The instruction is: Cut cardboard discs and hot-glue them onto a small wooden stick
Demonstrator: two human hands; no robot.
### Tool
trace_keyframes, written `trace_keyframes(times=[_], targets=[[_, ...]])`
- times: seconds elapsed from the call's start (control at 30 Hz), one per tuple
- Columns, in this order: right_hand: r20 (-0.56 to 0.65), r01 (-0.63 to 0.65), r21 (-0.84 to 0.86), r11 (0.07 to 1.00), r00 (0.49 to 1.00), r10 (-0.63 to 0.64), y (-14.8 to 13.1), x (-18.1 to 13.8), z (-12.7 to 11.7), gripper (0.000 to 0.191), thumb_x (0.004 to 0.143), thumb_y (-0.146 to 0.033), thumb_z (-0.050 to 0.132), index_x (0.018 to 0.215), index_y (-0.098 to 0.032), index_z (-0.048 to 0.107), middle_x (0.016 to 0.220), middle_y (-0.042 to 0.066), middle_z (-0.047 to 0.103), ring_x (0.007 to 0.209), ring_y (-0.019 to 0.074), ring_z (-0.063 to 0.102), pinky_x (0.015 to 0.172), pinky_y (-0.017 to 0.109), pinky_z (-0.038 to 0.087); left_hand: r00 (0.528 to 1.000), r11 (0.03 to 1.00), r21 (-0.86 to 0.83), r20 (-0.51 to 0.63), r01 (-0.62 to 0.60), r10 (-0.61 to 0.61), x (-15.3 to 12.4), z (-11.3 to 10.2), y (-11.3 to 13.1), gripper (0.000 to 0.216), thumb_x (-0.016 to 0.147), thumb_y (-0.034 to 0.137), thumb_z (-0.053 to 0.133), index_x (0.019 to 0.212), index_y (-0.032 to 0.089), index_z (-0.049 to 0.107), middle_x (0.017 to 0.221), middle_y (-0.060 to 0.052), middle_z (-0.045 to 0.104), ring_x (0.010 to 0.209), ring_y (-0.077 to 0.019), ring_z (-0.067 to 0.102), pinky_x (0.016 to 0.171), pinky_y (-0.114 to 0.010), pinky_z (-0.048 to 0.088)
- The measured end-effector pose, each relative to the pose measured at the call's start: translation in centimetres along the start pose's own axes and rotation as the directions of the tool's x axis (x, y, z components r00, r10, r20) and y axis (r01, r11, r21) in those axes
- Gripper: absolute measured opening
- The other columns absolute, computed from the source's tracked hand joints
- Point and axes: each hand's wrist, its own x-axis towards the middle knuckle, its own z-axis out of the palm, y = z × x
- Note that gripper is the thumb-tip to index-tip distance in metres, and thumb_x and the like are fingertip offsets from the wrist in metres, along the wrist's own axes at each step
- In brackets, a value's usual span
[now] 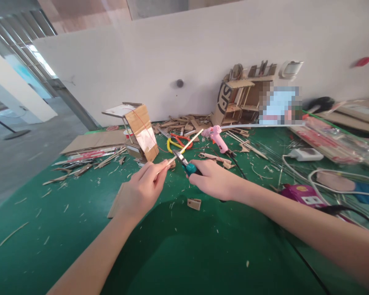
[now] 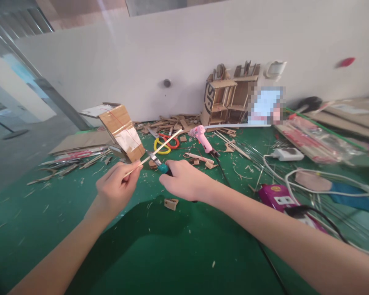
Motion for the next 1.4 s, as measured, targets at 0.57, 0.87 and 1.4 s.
trace_keyframes(times=[0.57, 0.87, 1.4], targets=[[-0.06, 0.04, -0.065, 0.997, 0.997, -0.044, 0.2, 0.2, 1.0, 0.014, 0.081, -0.026, 0.041, 0.069, -0.021, 0.035, 0.058, -0.002, 0.047, 0.049, 0.0116, 0.037, 0.047, 0.028, 0.023, 1.0, 1.0, -0.002, -0.018, 0.003, -0.003, -0.2, 0.4, -0.5, 0.013, 0.086, 0.014, 0.056, 0.098, 0.015, 0.063, 0.067, -0.001, 0.061, 0.056, -0.0085, 0.054, 0.054, -0.021, 0.043], [-0.103, 0.047, -0.043, 0.998, 0.993, -0.051, 0.6, 0.5, 1.5, 0.015, 0.078, -0.023, 0.04, 0.065, -0.021, 0.034, 0.054, -0.002, 0.044, 0.048, 0.0114, 0.036, 0.047, 0.028, 0.021, 1.0, 1.0, 0.009, 0.023, -0.014, 0.014, -0.2, 0.2, -0.4, 0.015, 0.086, 0.013, 0.057, 0.1, 0.016, 0.061, 0.07, -0.001, 0.062, 0.06, -0.0095, 0.057, 0.057, -0.021, 0.044], [-0.105, 0.003, -0.011, 1.0, 0.994, -0.004, 0.6, 0.7, 2.0, 0.015, 0.077, -0.023, 0.041, 0.064, -0.021, 0.035, 0.055, -0.003, 0.044, 0.051, 0.0114, 0.037, 0.049, 0.027, 0.021, 1.0, 0.997, 0.071, -0.03, 0.012, -0.01, -0.4, 0.9, -1.0, 0.013, 0.084, 0.015, 0.058, 0.097, 0.016, 0.061, 0.068, 0.001, 0.058, 0.053, -0.0073, 0.049, 0.05, -0.019, 0.039]])
